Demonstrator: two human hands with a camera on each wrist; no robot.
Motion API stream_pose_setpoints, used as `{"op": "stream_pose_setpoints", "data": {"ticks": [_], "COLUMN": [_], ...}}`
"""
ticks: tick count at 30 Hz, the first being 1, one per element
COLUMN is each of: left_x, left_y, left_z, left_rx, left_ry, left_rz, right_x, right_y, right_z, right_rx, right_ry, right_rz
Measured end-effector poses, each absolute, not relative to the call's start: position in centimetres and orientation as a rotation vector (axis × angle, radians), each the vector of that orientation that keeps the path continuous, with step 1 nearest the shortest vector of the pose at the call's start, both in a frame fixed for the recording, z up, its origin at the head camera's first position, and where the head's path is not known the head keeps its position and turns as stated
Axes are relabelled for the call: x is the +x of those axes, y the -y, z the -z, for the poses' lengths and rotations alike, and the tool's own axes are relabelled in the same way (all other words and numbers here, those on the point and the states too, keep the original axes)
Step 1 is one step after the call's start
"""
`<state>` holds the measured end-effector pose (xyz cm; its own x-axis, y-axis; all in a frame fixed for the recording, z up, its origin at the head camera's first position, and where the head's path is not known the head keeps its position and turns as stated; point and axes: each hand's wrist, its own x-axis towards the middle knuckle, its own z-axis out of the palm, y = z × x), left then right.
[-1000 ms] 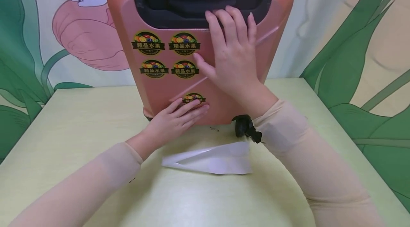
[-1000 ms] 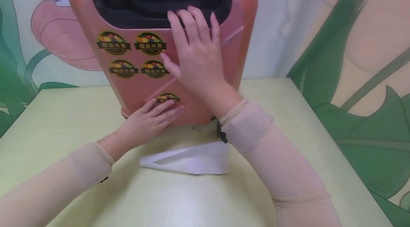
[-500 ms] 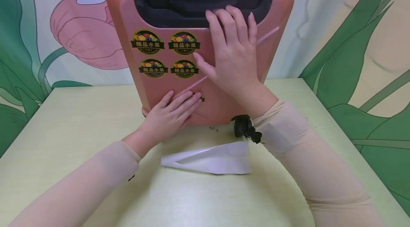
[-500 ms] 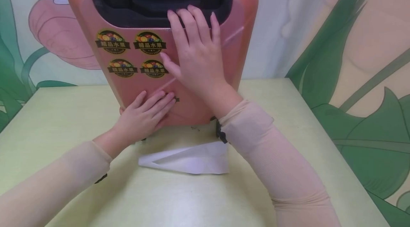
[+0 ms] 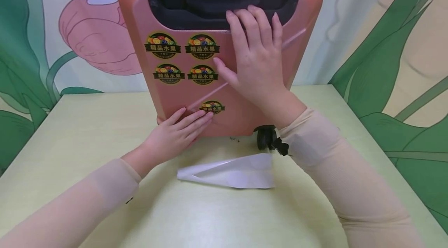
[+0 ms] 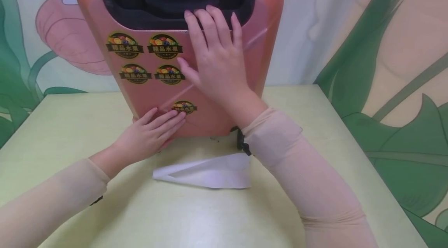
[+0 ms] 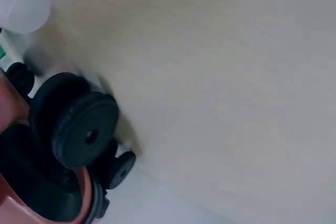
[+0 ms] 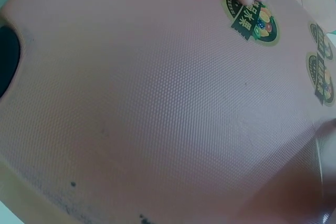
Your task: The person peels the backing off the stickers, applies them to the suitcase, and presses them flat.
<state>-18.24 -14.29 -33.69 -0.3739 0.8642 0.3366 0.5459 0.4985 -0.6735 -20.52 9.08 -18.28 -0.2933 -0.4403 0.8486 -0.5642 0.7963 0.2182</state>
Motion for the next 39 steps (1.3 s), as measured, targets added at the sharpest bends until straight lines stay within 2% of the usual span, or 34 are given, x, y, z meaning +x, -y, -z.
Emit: {"op": "stream_pose_setpoints", "data": {"ticks": [6, 14, 23, 31, 39], "left_x": [-17.4, -16.1, -13.6, -11.4, -11.3], "left_y": [15.5, 14.4, 10.6, 7.6, 6.3], "left_z": [33.7, 34.1, 35.1, 36.2, 37.2], "left_rx": [-1.334, -1.317, -1.381, -1.373, -1.283], "left_ry": [2.241, 2.198, 2.1, 2.38, 2.554], "left_rz": [-0.68, -0.146, 0.061, -0.06, -0.083], "right_x": [-20.5, -19.0, -15.7, -13.3, -12.7], "right_y": [-9.0, -9.8, -12.3, -14.9, -15.8], "right_z": [18.3, 18.6, 24.7, 29.7, 32.0], "right_rx": [0.752, 0.898, 1.384, 1.377, 1.409], "right_ry": [1.944, 1.959, 2.22, 2.742, 2.877], "right_rz": [-0.143, -0.174, -0.313, -0.466, -0.546]}}
